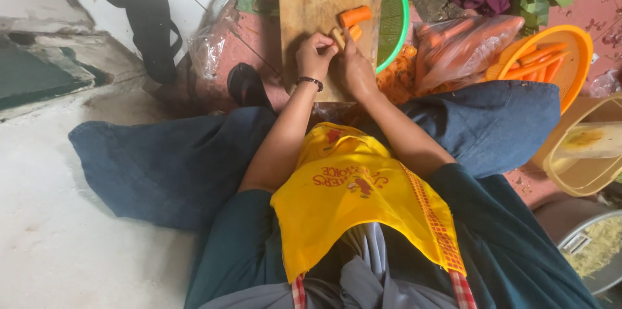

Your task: Chopping and peeling carrots on a wooden board placed on the floor.

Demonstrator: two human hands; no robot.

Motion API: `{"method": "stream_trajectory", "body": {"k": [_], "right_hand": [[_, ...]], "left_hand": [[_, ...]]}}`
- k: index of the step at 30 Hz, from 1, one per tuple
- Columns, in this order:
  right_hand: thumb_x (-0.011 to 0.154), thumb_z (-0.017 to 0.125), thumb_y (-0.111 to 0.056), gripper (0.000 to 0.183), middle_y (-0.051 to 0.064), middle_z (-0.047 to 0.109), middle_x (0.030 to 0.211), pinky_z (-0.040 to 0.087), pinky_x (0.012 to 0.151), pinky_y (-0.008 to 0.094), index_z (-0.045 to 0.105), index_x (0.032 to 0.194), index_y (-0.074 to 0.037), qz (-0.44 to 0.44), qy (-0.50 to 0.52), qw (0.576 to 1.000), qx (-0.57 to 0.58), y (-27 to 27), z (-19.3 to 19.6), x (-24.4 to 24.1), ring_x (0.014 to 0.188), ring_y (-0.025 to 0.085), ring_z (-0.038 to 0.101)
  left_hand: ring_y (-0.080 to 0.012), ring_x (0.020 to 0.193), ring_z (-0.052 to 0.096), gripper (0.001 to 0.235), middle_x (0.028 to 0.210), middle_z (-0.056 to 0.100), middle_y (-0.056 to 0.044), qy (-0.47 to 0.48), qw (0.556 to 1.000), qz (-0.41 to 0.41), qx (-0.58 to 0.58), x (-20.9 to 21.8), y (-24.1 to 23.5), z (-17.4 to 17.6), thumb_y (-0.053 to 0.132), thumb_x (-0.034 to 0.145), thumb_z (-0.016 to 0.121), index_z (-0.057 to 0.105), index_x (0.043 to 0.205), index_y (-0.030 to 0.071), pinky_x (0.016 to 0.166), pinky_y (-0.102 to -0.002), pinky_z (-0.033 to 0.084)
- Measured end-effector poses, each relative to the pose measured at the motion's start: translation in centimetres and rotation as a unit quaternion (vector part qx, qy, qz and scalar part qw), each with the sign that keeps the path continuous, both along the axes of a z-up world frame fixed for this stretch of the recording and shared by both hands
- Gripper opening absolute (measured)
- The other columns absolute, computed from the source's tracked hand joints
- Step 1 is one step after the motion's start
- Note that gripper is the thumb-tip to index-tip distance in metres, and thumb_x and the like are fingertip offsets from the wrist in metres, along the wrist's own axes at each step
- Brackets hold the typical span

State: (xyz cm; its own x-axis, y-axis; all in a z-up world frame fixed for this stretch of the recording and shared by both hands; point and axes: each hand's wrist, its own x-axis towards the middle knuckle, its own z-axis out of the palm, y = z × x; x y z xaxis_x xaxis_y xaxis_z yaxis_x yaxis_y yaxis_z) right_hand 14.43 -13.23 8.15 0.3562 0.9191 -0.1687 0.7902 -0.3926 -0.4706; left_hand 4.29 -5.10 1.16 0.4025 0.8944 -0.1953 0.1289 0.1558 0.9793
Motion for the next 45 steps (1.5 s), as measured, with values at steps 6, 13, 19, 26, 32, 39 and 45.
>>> {"method": "stream_trajectory", "body": {"k": [6, 13, 19, 26, 32, 39, 45], "right_hand": [[0.095, 0.058, -0.003, 0.080, 0.027, 0.073, 0.097, 0.053, 0.083, 0.054, 0.017, 0.163, -0.011, 0.015, 0.153, 0.988, 0.013, -0.5, -0.6, 3.0, 0.091, 0.046, 0.071], [0.098, 0.062, -0.006, 0.085, 0.026, 0.072, 0.094, 0.053, 0.084, 0.053, 0.013, 0.166, -0.019, 0.026, 0.153, 0.988, -0.023, 0.1, 1.6, 3.8, 0.089, 0.046, 0.070], [0.093, 0.067, -0.005, 0.091, 0.030, 0.069, 0.111, 0.054, 0.083, 0.056, 0.015, 0.166, -0.019, 0.010, 0.058, 0.997, 0.045, 0.2, 0.9, 4.8, 0.087, 0.047, 0.071], [0.089, 0.067, -0.010, 0.063, 0.028, 0.070, 0.087, 0.052, 0.066, 0.061, 0.036, 0.144, -0.007, -0.001, -0.057, 0.998, -0.020, 1.1, 3.7, 3.4, 0.072, 0.051, 0.067], [0.099, 0.060, -0.009, 0.021, 0.026, 0.071, 0.085, 0.053, 0.066, 0.057, 0.046, 0.112, -0.002, 0.042, -0.109, 0.993, -0.031, 0.1, 1.4, 4.5, 0.075, 0.048, 0.069], [0.095, 0.062, -0.012, 0.023, 0.028, 0.070, 0.083, 0.052, 0.067, 0.059, 0.048, 0.107, 0.000, 0.041, -0.094, 0.991, -0.085, -1.2, 2.8, 3.6, 0.076, 0.050, 0.068], [0.097, 0.065, -0.014, 0.026, 0.029, 0.069, 0.083, 0.052, 0.069, 0.059, 0.049, 0.113, 0.000, -0.015, -0.049, 0.997, -0.049, 0.7, 4.9, 3.4, 0.078, 0.050, 0.068]], "left_hand": [[-0.0348, 0.089, 0.067, 0.018, 0.097, 0.063, -0.015, 0.150, 0.966, 0.067, 0.202, 0.1, -2.0, -0.6, -0.004, 0.078, 0.071, 0.066, 0.089, 0.009, 0.076, -0.043, 0.055], [-0.0379, 0.102, 0.060, 0.046, 0.117, 0.052, -0.018, 0.125, 0.969, -0.027, 0.213, -0.1, -1.0, 1.6, 0.009, 0.079, 0.080, 0.057, 0.119, 0.013, 0.085, -0.046, 0.052], [-0.0334, 0.126, 0.054, 0.037, 0.132, 0.055, -0.009, 0.274, 0.892, -0.145, 0.330, -1.7, 0.8, 0.1, 0.003, 0.097, 0.072, 0.063, 0.127, 0.023, 0.100, -0.041, 0.053], [-0.0390, 0.127, 0.051, 0.081, 0.132, 0.056, -0.016, 0.328, 0.929, 0.066, 0.156, -4.3, 4.6, -4.4, 0.029, 0.070, 0.089, 0.049, 0.140, 0.014, 0.104, -0.052, 0.044], [-0.0440, 0.118, 0.058, 0.102, 0.128, 0.059, -0.022, 0.294, 0.954, 0.014, 0.051, -3.2, 1.7, -0.7, 0.038, 0.067, 0.092, 0.040, 0.149, 0.007, 0.096, -0.050, 0.050], [-0.0470, 0.098, 0.062, 0.045, 0.121, 0.056, -0.026, 0.187, 0.970, 0.013, 0.154, 1.6, -2.7, -0.7, 0.016, 0.074, 0.087, 0.062, 0.111, 0.009, 0.080, -0.050, 0.053], [-0.0386, 0.096, 0.066, 0.032, 0.111, 0.063, -0.014, 0.108, 0.982, -0.013, 0.153, 2.2, -2.0, 2.0, -0.003, 0.079, 0.074, 0.066, 0.106, 0.012, 0.079, -0.045, 0.056]]}}
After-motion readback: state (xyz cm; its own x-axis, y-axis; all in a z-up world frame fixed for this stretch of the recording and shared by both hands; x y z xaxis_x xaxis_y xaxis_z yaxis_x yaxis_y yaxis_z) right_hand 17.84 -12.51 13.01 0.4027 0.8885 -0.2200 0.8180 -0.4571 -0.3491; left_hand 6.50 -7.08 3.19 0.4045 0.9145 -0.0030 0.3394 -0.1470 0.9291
